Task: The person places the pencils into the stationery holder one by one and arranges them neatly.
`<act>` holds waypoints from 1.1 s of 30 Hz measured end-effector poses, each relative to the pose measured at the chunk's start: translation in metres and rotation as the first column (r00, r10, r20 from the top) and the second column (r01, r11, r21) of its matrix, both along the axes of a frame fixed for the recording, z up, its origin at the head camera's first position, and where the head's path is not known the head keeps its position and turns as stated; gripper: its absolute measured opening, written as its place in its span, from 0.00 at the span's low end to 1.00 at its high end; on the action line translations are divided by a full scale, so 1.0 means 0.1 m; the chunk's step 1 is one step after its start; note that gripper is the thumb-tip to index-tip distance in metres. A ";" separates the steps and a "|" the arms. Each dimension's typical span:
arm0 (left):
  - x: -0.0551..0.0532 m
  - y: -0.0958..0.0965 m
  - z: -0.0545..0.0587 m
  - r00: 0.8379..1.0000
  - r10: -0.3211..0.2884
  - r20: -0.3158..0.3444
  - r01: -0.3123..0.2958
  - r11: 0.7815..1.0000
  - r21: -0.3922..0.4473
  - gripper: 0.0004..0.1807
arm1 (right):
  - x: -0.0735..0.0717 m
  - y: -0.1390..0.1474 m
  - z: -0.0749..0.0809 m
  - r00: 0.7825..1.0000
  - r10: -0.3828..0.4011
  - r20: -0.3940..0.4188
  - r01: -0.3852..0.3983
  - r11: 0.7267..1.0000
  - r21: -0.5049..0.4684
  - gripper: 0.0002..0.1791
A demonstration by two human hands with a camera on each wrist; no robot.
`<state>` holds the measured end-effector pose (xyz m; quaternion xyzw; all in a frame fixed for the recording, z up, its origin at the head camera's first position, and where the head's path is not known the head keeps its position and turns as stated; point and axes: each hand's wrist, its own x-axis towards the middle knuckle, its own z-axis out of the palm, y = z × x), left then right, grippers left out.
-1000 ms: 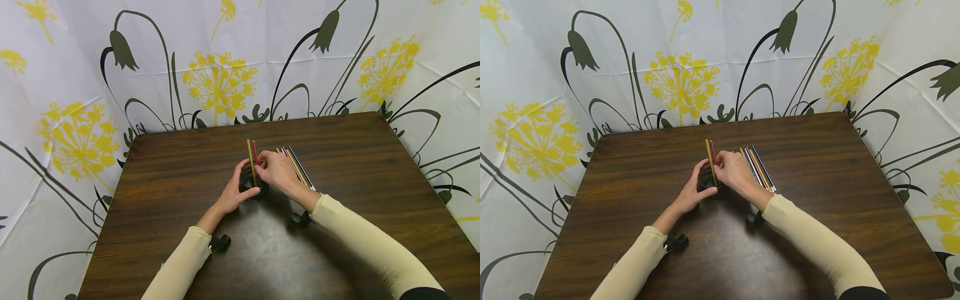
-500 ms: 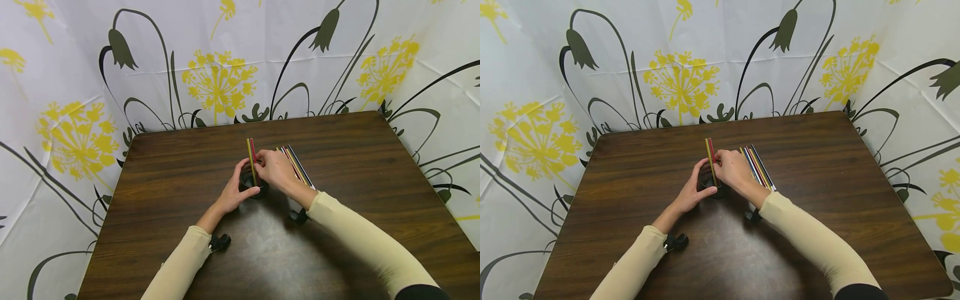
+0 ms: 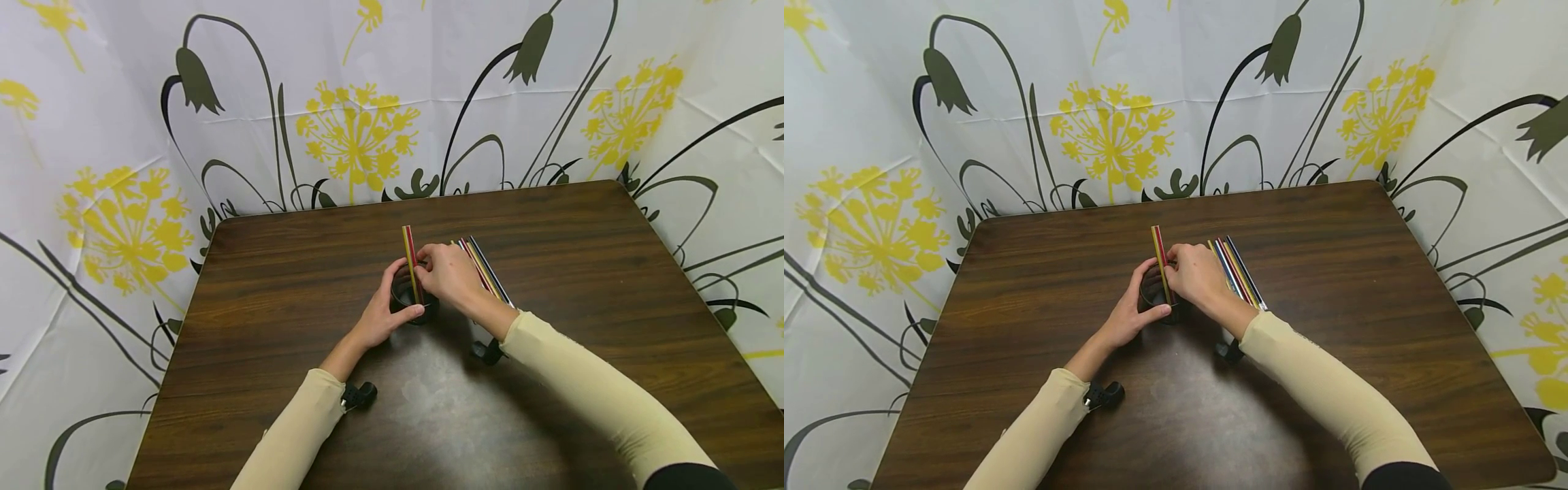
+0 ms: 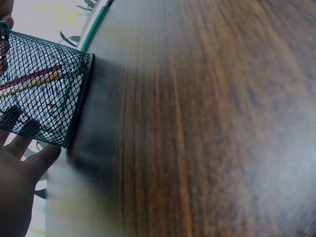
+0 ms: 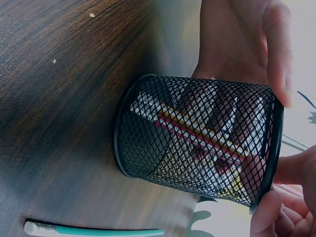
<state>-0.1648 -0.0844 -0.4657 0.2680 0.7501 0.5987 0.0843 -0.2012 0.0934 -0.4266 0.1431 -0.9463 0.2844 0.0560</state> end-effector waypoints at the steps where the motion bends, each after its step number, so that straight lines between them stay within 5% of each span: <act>1: 0.00 0.00 0.00 1.000 0.000 -0.002 0.000 1.000 0.000 0.45 | 0.00 0.00 0.00 1.000 0.002 0.001 -0.002 1.000 -0.004 0.10; 8: 0.00 0.00 -0.02 1.000 0.007 0.020 -0.007 1.000 -0.008 0.46 | 0.01 0.02 0.03 0.998 0.016 0.054 -0.013 0.999 -0.049 0.11; 15: -0.13 -0.02 -0.35 1.000 0.027 -0.012 -0.027 1.000 -0.015 0.47 | 0.01 0.16 0.11 0.999 0.030 0.043 -0.023 0.987 -0.157 0.12; 21: -0.13 -0.02 -0.36 0.998 0.048 -0.030 -0.049 0.999 -0.021 0.47 | -0.10 0.44 0.13 0.997 -0.047 0.068 0.061 0.975 -0.213 0.13; 27: -0.14 -0.02 -0.37 0.998 0.052 -0.036 -0.053 0.998 -0.028 0.47 | -0.27 0.79 0.01 0.982 -0.141 0.128 0.164 0.967 -0.194 0.12; 33: -0.14 -0.02 -0.37 0.998 0.051 -0.039 -0.052 0.998 -0.034 0.47 | -0.35 1.11 -0.24 0.942 -0.244 0.230 0.265 0.962 -0.062 0.12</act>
